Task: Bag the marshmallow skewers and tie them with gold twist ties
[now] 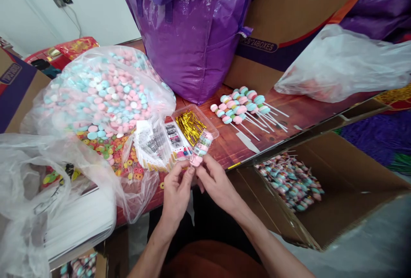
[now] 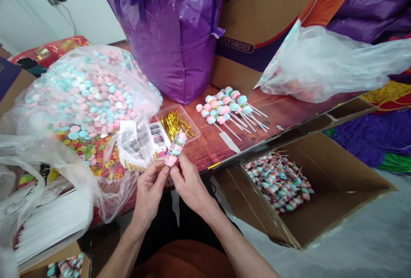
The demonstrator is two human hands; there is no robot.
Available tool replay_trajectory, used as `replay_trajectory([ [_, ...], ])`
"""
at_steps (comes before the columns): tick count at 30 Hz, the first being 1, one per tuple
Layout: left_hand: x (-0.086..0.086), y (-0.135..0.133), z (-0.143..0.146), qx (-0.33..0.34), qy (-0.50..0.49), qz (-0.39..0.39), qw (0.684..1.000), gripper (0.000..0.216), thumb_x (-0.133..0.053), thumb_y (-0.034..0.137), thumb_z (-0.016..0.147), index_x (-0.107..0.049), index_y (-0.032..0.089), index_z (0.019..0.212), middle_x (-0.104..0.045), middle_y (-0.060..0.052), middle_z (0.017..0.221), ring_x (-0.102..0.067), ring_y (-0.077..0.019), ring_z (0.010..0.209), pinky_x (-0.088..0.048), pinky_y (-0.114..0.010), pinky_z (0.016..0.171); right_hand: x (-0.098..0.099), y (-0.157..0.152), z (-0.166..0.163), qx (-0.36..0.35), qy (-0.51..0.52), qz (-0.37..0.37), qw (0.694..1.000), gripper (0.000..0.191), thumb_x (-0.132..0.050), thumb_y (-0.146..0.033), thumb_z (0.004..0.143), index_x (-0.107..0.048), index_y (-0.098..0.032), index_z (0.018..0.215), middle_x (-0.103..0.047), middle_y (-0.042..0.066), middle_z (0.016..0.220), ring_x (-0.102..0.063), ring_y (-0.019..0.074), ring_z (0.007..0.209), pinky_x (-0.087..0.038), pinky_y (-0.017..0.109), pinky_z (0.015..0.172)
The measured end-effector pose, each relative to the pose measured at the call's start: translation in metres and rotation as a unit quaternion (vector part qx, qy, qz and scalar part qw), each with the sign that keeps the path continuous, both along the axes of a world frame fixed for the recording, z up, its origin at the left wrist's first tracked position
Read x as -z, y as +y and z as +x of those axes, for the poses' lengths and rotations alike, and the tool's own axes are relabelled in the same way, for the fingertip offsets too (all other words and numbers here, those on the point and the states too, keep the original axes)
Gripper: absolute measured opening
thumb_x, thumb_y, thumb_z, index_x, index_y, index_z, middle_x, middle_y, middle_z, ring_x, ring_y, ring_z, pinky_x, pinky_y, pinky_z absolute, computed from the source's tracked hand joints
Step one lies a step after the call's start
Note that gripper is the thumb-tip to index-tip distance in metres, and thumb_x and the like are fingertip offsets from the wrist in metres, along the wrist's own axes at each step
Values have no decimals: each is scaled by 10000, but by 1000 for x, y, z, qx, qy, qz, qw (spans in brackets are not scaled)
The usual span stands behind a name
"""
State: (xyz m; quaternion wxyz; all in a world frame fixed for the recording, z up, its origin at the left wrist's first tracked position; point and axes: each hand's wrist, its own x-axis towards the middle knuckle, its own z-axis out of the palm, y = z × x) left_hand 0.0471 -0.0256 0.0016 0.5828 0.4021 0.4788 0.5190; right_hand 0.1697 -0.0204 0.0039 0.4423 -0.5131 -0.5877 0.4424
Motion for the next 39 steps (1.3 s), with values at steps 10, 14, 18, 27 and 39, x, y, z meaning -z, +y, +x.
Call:
replay_trajectory([
  [10,-12,22,-4,20,-281,-275,919,455,-977,237,460,-673,124,779,-518,47,630,-423,-29,525,-304,-118,431,14,-2,14,48,-228,357,904,333,-503,-81,965,-671,-212,1220,-729,115,1080,-677,211,969,-545,341,822],
  [14,-14,16,0,11,-328,-309,893,450,-966,184,477,-648,144,793,-568,44,696,-468,-27,535,-353,-120,445,14,3,22,37,-247,403,881,297,-578,-101,928,-711,-237,1156,-758,97,998,-688,213,875,-541,350,751],
  [18,-13,10,8,10,-335,-283,899,407,-943,223,550,-644,163,819,-589,51,720,-488,-26,533,-363,-133,459,8,3,14,83,-242,422,870,230,-543,-78,918,-696,-203,1037,-729,102,905,-652,212,815,-512,347,713],
  [27,-23,8,-3,70,-265,-137,952,487,-745,643,720,-739,183,880,-690,-89,1006,-626,-254,1004,-508,-365,871,-18,-13,-5,91,9,109,990,179,-512,-192,974,-556,-210,801,-582,5,764,-555,149,700,-455,276,649],
  [39,-22,-14,-8,36,-156,-151,976,454,-713,617,773,-763,167,811,-715,-98,902,-613,-225,881,-473,-359,858,-21,-23,-14,117,55,155,979,139,-605,-166,915,-675,-210,803,-655,25,747,-602,174,702,-485,288,651],
])
